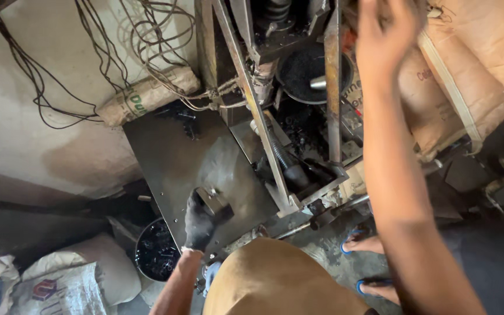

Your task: The person operates a manual press machine by placing small metal pieces into a mold, pulling a lever to activate the press, and then removing the formed pieces. This cycle is repeated multiple times throughout the video.

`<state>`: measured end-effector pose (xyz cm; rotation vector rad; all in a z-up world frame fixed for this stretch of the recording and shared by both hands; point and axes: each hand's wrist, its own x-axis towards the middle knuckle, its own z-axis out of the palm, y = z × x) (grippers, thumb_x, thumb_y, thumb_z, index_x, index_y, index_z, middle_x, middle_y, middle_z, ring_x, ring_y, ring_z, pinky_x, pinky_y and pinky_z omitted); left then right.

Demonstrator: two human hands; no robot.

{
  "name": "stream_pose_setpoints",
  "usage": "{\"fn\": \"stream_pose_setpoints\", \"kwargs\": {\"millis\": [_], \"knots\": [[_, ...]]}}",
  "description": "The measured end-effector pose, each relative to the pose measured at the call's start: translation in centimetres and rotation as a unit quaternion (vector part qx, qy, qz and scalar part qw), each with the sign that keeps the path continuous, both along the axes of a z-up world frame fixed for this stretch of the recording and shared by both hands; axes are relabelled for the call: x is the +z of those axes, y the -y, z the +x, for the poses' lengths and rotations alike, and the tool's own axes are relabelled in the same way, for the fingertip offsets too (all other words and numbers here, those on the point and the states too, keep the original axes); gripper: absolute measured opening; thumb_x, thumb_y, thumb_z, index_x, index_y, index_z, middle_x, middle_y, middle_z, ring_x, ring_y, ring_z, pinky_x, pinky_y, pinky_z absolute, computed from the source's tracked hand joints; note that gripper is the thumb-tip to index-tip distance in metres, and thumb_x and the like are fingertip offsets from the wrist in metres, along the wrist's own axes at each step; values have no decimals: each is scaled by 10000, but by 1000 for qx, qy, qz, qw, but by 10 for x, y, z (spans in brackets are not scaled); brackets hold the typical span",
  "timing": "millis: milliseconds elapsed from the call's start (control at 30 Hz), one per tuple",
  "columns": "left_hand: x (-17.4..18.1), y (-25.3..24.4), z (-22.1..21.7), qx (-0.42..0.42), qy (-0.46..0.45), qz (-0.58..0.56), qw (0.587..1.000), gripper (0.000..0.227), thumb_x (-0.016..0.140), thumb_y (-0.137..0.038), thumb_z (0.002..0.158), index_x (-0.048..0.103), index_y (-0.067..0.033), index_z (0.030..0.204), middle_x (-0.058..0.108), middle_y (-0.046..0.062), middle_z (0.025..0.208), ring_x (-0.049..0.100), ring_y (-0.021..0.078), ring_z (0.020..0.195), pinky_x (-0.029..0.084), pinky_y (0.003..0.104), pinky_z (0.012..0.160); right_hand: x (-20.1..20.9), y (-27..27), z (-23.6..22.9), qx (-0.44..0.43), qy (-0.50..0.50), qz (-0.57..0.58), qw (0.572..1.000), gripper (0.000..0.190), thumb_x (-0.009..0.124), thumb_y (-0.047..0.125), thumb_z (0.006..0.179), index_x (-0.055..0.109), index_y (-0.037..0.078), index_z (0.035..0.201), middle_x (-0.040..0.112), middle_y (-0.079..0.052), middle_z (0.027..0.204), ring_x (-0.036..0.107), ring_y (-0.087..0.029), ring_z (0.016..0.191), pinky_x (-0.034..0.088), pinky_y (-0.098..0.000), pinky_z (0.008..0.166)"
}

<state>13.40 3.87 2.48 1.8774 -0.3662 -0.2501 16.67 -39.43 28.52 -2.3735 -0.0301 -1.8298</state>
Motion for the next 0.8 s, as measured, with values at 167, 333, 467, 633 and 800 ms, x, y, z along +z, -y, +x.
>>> {"fn": "stream_pose_setpoints", "kwargs": {"millis": [167,333,467,633,800], "knots": [[37,12,17,-14,-205,-272,940,818,858,-304,676,548,19,1360,653,188,1181,625,379,1046,495,469,886,-78,-114,-124,60,-87,76,992,110,760,-27,989,667,31,1001,698,-115,1115,658,-259,992,512,-354,882],[58,24,17,-135,248,144,948,980,880,-438,591,512,46,1359,611,214,1132,563,402,1056,434,525,932,-153,-170,-174,146,-249,246,925,105,750,-29,887,702,7,973,715,-111,954,688,-197,817,534,-297,727],[42,41,20,-216,307,267,888,999,863,-456,577,502,24,1375,582,194,1123,535,387,1059,420,516,919,-177,-190,-190,161,-271,308,898,88,736,-35,897,712,-2,975,720,-87,904,693,-155,745,534,-274,692],[15,39,21,-221,310,284,880,1000,855,-428,570,507,7,1400,579,192,1089,536,379,1036,424,511,891,-192,-205,-207,182,-310,348,866,121,754,-24,862,725,-20,979,721,-96,882,683,-145,710,525,-255,616],[13,39,27,-245,289,286,880,975,849,-410,583,514,-42,1421,588,176,1090,543,377,1024,426,509,887,-188,-214,-199,201,-329,279,879,126,757,-13,876,728,0,997,733,-87,923,700,-185,794,543,-287,714]]}}
